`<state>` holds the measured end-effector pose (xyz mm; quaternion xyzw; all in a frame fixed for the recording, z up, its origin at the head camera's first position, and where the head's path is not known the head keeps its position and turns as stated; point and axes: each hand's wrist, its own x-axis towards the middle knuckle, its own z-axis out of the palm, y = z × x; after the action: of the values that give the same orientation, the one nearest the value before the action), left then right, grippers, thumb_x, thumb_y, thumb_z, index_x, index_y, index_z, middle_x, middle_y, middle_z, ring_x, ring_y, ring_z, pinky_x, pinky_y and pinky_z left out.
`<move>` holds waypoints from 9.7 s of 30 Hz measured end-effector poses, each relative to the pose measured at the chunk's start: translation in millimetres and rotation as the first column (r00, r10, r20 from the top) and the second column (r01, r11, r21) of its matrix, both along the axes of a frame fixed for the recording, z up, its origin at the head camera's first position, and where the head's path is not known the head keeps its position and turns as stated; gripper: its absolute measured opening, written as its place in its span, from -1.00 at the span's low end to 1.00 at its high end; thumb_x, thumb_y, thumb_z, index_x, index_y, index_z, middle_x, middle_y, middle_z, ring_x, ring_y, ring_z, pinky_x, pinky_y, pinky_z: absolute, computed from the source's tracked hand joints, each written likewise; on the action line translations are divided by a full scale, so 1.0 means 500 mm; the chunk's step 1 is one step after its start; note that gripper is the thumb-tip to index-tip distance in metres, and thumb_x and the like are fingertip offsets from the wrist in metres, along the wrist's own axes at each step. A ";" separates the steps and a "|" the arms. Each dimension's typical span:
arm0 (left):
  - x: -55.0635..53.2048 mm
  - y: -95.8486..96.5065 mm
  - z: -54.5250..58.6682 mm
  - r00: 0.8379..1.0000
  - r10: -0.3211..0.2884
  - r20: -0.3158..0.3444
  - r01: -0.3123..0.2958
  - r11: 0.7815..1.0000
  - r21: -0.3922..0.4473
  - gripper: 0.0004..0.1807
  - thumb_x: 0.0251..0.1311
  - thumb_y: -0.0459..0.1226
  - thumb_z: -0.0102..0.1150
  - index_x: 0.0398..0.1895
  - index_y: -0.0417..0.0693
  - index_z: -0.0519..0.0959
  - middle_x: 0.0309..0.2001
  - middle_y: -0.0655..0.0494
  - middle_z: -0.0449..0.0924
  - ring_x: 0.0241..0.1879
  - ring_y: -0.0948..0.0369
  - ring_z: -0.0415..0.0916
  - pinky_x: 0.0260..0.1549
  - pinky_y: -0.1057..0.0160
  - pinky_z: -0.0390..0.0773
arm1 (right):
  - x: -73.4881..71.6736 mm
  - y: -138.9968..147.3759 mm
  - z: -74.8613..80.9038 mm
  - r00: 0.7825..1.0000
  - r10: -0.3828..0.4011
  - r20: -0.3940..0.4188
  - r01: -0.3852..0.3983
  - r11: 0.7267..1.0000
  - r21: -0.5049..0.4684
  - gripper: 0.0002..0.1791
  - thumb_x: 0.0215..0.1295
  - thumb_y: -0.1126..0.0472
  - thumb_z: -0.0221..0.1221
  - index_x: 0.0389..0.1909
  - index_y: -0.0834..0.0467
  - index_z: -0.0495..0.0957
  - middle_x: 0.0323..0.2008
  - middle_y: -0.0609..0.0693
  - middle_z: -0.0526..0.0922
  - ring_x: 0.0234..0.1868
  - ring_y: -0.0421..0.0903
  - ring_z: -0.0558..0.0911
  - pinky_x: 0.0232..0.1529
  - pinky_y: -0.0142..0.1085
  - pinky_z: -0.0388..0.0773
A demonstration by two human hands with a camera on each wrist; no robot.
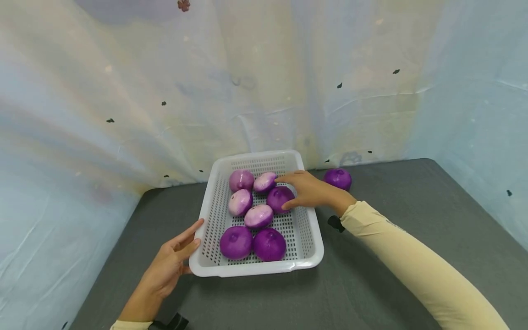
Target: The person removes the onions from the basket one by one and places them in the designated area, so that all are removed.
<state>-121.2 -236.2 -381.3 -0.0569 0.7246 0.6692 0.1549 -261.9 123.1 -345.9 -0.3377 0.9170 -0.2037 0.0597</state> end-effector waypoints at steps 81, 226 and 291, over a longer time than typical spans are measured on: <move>0.001 0.005 0.001 0.999 0.036 -0.004 -0.036 0.999 -0.009 -0.35 0.39 -0.08 0.16 0.52 0.31 0.22 0.51 0.04 0.23 0.05 0.24 0.57 -0.29 0.12 0.70 | 0.058 -0.005 0.065 0.999 -0.050 -0.016 0.049 0.997 -0.062 -0.01 0.05 -0.08 0.48 0.49 0.04 0.27 0.30 0.14 0.35 0.21 0.07 0.50 0.21 -0.01 0.52; 0.002 0.005 -0.004 0.999 0.035 -0.003 -0.035 0.998 0.047 -0.35 0.39 -0.12 0.17 0.51 0.27 0.24 0.51 0.02 0.23 0.12 0.23 0.55 -0.20 0.04 0.70 | 0.216 0.126 0.054 0.926 -0.363 -0.108 0.338 0.920 -0.196 -0.09 0.25 -0.18 0.31 0.51 0.12 0.20 0.47 0.20 0.26 0.46 0.24 0.27 0.36 0.27 0.22; 0.009 0.016 -0.001 0.998 0.062 -0.013 -0.062 0.998 0.020 -0.37 0.38 -0.12 0.17 0.50 0.26 0.27 0.48 -0.01 0.27 0.07 0.19 0.57 -0.26 0.08 0.71 | 0.231 -0.081 -0.016 0.995 -0.047 -0.093 0.062 0.984 0.165 -0.22 -0.07 -0.07 0.53 0.24 -0.03 0.50 0.15 0.03 0.51 -0.22 0.04 0.66 -0.17 -0.09 0.60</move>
<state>-116.9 -228.5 -381.9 -0.0734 0.7170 0.6810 0.1298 -146.3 82.6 -353.7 -0.3149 0.9416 -0.1121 0.0416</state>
